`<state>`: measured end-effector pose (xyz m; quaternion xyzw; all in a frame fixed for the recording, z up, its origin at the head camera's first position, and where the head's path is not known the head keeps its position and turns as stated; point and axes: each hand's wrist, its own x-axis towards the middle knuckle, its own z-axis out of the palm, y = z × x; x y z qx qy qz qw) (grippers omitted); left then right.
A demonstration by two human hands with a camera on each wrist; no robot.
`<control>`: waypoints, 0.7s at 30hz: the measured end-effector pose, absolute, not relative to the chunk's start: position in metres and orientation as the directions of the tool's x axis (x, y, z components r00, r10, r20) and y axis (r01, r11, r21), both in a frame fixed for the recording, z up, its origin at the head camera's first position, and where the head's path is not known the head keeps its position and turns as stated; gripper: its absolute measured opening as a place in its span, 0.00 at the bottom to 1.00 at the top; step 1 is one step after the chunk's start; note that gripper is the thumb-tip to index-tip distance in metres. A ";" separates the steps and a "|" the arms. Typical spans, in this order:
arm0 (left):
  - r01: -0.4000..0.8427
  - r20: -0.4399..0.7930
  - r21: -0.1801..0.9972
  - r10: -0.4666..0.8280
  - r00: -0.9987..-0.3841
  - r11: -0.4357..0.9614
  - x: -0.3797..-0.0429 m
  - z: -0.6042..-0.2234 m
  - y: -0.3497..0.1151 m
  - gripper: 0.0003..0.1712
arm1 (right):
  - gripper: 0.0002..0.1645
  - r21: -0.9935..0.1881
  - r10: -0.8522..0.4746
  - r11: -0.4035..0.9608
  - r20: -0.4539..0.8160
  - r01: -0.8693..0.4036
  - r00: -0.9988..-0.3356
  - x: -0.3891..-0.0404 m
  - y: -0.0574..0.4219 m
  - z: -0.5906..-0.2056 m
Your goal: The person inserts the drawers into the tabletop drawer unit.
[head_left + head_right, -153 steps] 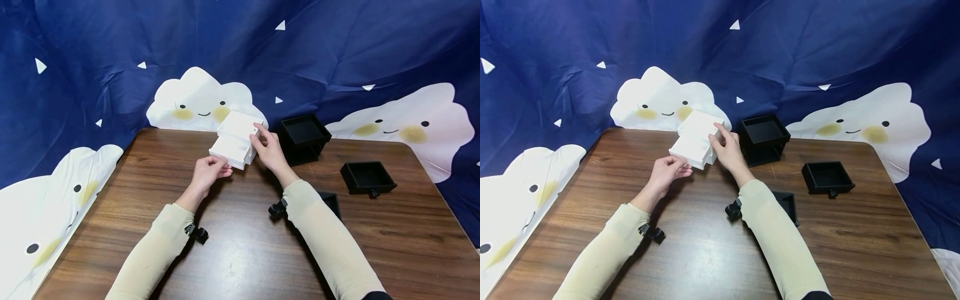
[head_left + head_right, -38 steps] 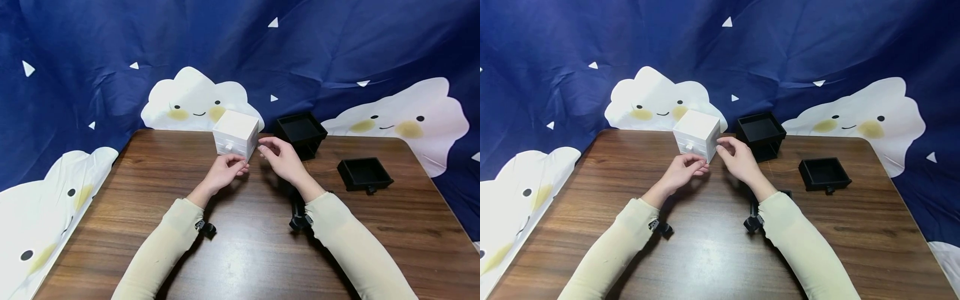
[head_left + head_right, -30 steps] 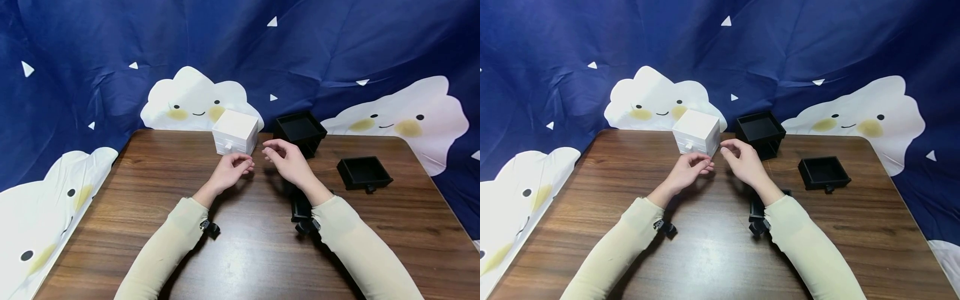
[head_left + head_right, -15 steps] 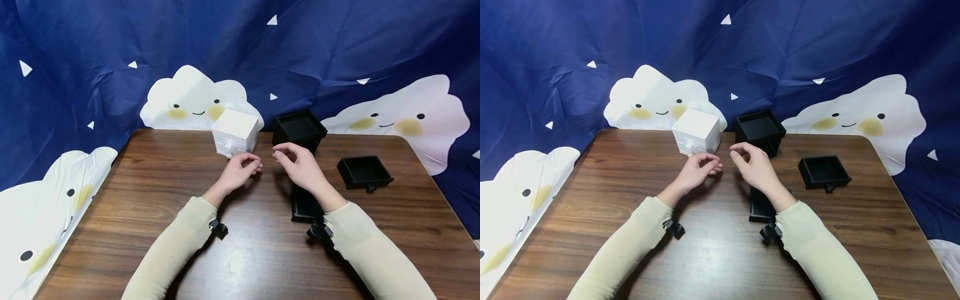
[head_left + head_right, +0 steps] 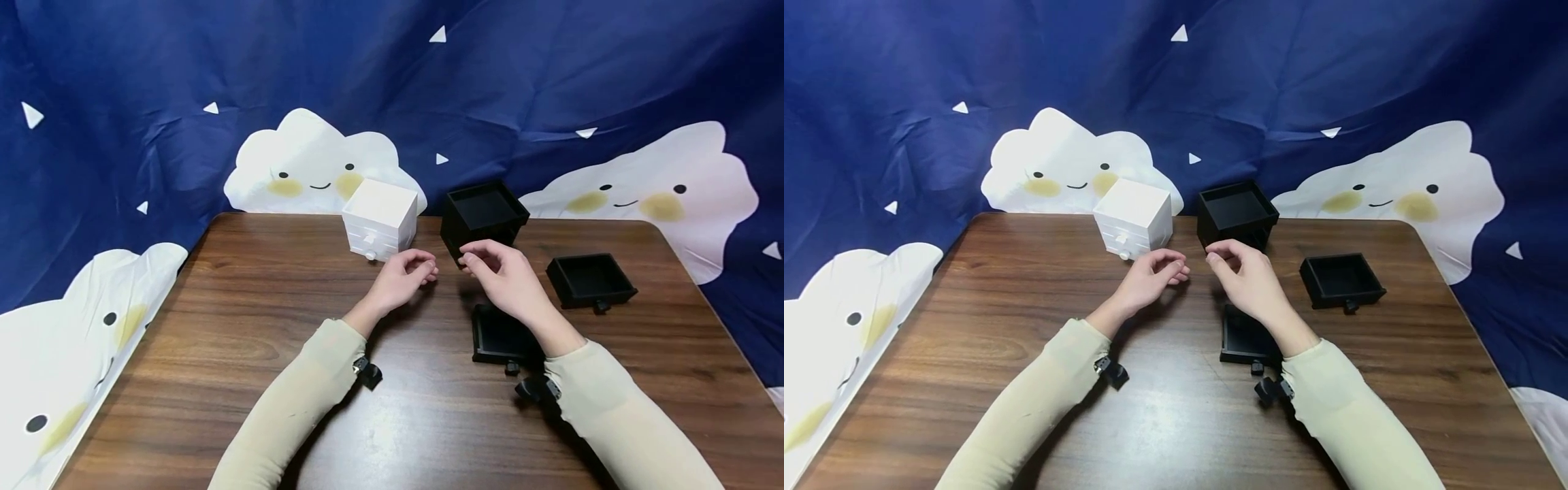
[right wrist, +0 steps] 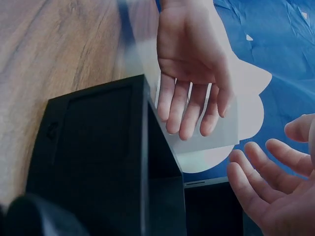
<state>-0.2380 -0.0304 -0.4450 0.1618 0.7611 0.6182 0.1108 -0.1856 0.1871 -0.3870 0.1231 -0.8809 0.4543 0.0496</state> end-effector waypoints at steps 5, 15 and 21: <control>0.101 0.033 0.980 0.362 -0.931 0.171 -0.242 -0.444 -0.022 0.21 | 0.19 -0.805 -0.170 0.538 0.186 -0.249 -0.968 -0.181 0.193 -0.389; 0.173 0.115 0.966 0.278 -0.954 0.194 -0.252 -0.438 -0.006 0.22 | 0.18 -0.822 -0.142 0.519 0.187 -0.234 -0.972 -0.160 0.207 -0.392; 0.186 0.127 0.951 0.234 -0.964 0.249 -0.255 -0.436 0.000 0.25 | 0.16 -0.837 -0.124 0.491 0.207 -0.241 -0.970 -0.149 0.214 -0.397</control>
